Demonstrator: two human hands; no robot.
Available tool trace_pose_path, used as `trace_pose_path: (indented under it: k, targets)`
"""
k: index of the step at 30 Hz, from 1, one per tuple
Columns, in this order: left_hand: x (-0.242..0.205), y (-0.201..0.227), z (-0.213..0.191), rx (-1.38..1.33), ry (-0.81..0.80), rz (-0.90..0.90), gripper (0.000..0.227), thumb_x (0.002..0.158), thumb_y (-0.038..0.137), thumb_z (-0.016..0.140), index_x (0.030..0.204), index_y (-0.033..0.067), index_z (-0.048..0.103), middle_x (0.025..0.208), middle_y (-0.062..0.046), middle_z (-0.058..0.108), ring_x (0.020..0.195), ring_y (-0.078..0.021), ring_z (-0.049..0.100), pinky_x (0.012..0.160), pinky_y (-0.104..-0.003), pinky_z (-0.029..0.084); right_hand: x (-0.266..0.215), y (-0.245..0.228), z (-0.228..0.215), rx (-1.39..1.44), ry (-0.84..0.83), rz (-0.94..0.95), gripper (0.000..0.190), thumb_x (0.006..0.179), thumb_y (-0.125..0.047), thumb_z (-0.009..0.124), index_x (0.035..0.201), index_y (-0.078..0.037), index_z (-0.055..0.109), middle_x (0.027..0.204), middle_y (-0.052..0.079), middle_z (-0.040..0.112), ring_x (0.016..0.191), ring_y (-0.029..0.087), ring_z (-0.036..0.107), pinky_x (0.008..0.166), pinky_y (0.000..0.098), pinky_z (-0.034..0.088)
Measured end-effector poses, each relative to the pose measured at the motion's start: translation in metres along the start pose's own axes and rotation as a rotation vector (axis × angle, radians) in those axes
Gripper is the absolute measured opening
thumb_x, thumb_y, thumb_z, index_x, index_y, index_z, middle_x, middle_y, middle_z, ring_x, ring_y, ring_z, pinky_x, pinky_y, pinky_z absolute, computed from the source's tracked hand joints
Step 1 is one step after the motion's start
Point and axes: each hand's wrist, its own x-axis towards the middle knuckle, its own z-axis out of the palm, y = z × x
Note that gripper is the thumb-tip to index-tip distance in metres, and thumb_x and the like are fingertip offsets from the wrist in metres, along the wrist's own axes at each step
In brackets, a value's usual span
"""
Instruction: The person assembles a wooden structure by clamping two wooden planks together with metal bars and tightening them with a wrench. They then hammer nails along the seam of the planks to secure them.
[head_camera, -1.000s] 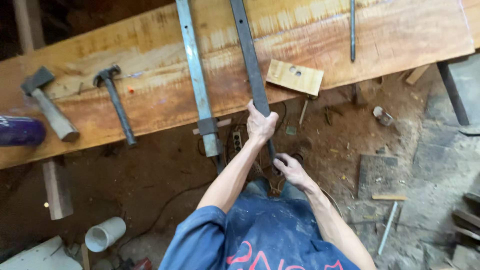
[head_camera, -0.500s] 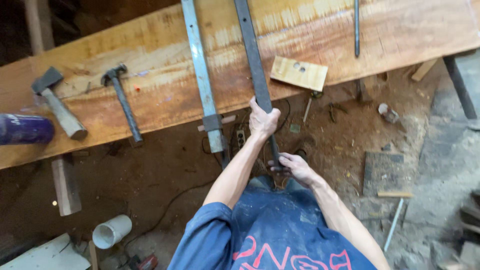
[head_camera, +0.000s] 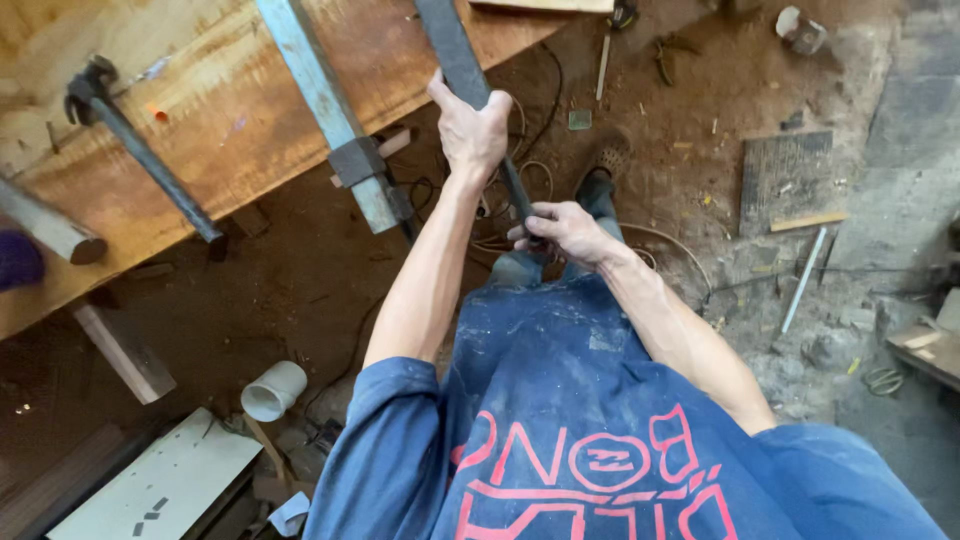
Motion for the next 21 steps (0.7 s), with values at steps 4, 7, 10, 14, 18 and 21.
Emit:
trace_pose_path:
  k: [4,7,10,14,18,21]
  targets:
    - [0.000,0.001,0.000,0.026,0.048,0.034,0.088,0.075,0.033,0.067,0.148,0.0069,0.026,0.088,-0.016,0.071,0.080,-0.0327,0.072,0.080,-0.045,0.054,-0.016,-0.003,0.020,-0.614,0.361,-0.174,0.045,0.083,-0.026,0.082,0.117,0.002,0.070,0.094,0.011,0.078,0.085,0.018,0.075,0.077,0.0312,0.059]
    - [0.000,0.002,0.001,0.028,0.046,0.015,0.088,0.074,0.033,0.066,0.148,0.0074,0.025,0.087,-0.017,0.071,0.080,-0.0331,0.072,0.080,-0.045,0.054,-0.024,-0.004,0.026,-0.827,0.469,-0.119,0.045,0.085,-0.031,0.080,0.116,0.001,0.071,0.096,0.011,0.078,0.085,0.018,0.075,0.077,0.0309,0.058]
    - [0.002,0.005,0.001,0.037,0.043,0.011,0.088,0.074,0.033,0.066,0.148,0.0078,0.024,0.086,-0.017,0.071,0.078,-0.0334,0.072,0.079,-0.045,0.055,-0.022,-0.006,0.012,-0.423,0.225,-0.076,0.040,0.090,-0.033,0.071,0.117,-0.003,0.069,0.098,0.010,0.080,0.088,0.019,0.074,0.077,0.0317,0.059]
    - [-0.001,0.003,-0.001,0.037,0.034,-0.016,0.087,0.075,0.032,0.065,0.148,0.0085,0.024,0.085,-0.017,0.071,0.077,-0.0339,0.072,0.079,-0.045,0.055,-0.011,0.007,-0.007,0.229,0.000,0.128,0.033,0.089,-0.032,0.071,0.109,-0.006,0.070,0.099,0.007,0.079,0.087,0.018,0.075,0.078,0.0345,0.062]
    - [-0.002,0.004,-0.002,-0.012,0.030,-0.008,0.085,0.074,0.032,0.065,0.146,0.0095,0.026,0.086,-0.017,0.072,0.077,-0.0346,0.073,0.078,-0.045,0.056,-0.010,0.016,0.008,-0.170,0.227,-0.082,0.033,0.085,-0.021,0.083,0.110,-0.003,0.073,0.092,0.011,0.075,0.078,0.018,0.071,0.071,0.0325,0.055]
    - [-0.003,0.006,-0.002,0.003,0.074,0.008,0.084,0.073,0.033,0.068,0.145,0.0117,0.029,0.089,-0.018,0.072,0.081,-0.0366,0.072,0.081,-0.046,0.055,-0.020,0.014,0.030,-0.963,0.623,-0.198,0.042,0.078,-0.034,0.088,0.101,-0.003,0.072,0.084,0.009,0.077,0.073,0.016,0.073,0.070,0.0318,0.058]
